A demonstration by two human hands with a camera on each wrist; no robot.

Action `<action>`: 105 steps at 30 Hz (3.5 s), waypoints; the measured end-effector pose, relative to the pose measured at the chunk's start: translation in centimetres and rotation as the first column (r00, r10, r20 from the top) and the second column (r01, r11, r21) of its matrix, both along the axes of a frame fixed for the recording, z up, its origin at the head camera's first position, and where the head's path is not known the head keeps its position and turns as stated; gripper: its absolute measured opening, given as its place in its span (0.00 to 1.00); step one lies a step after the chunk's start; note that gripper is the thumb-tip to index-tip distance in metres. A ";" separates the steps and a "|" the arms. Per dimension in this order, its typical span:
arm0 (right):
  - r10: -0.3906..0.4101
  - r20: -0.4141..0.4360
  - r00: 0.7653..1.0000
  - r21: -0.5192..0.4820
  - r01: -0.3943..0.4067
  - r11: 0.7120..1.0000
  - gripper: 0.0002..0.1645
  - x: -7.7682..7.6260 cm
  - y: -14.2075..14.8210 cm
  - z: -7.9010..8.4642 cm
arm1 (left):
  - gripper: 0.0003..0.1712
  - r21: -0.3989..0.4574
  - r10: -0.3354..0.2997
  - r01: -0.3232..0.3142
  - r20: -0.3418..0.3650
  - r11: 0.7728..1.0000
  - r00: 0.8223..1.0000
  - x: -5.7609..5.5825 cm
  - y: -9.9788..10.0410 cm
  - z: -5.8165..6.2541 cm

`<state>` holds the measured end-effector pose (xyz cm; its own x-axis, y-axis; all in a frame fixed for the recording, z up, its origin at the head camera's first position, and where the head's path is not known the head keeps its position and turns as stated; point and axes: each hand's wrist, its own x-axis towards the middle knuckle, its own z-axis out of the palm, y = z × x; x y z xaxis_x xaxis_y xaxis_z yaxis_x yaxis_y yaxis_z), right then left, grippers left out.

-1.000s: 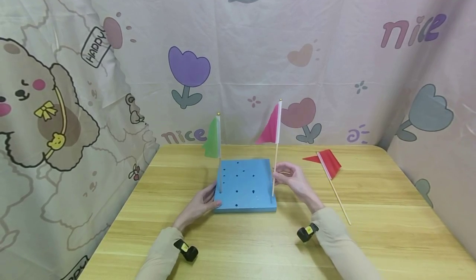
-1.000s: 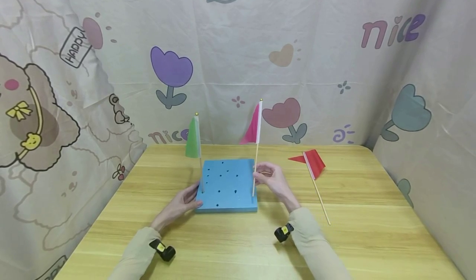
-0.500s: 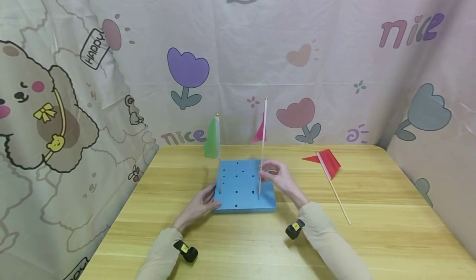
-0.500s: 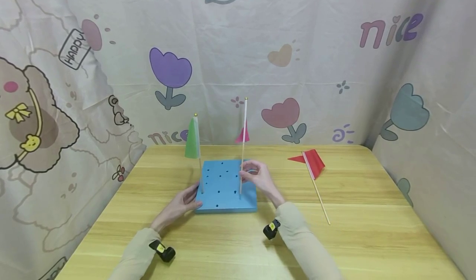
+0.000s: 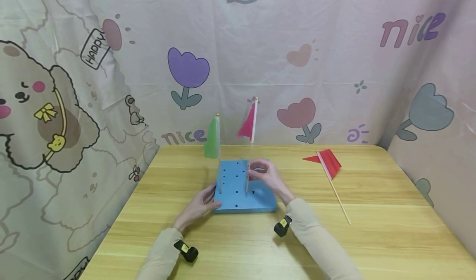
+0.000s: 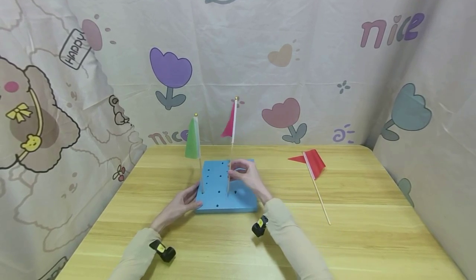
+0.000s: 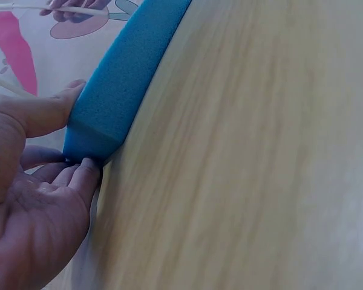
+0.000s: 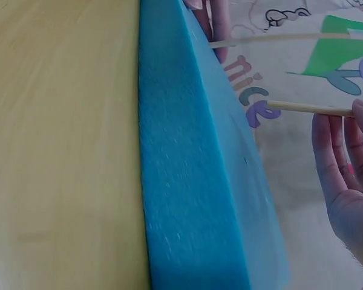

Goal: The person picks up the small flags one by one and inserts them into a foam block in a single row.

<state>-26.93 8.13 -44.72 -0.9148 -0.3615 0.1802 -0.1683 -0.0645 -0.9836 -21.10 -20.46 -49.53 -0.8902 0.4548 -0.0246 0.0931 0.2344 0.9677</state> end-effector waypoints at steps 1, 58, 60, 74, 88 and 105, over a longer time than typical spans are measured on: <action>0.002 -0.008 1.000 0.001 -0.002 1.000 0.21 -0.1 -0.2 -0.1 | 0.50 0.000 0.000 0.000 -0.001 1.000 1.000 0.0 0.0 0.0; 0.038 -0.105 0.994 0.163 -0.020 0.986 0.18 1.8 -3.5 0.5 | 0.51 -0.004 0.026 -0.026 0.008 1.000 1.000 -0.2 0.2 -0.3; 0.040 -0.109 0.993 0.161 -0.022 0.987 0.18 1.8 -3.5 0.5 | 0.51 -0.004 0.027 -0.027 0.007 1.000 1.000 -0.2 0.2 -0.3; 0.006 -0.151 0.988 0.188 0.023 0.982 0.17 0.0 -3.9 -2.5 | 0.51 -0.002 0.023 -0.023 0.009 1.000 1.000 0.0 0.2 0.0; 0.010 -0.172 0.985 0.190 0.023 0.982 0.17 -0.3 -3.7 -2.6 | 0.51 -0.005 0.030 -0.030 0.020 1.000 0.999 -0.1 0.2 -0.2; 0.055 -0.211 0.976 0.203 -0.012 0.979 0.18 2.0 -2.6 0.5 | 0.51 0.017 0.012 -0.012 0.013 1.000 1.000 -0.2 0.2 -0.1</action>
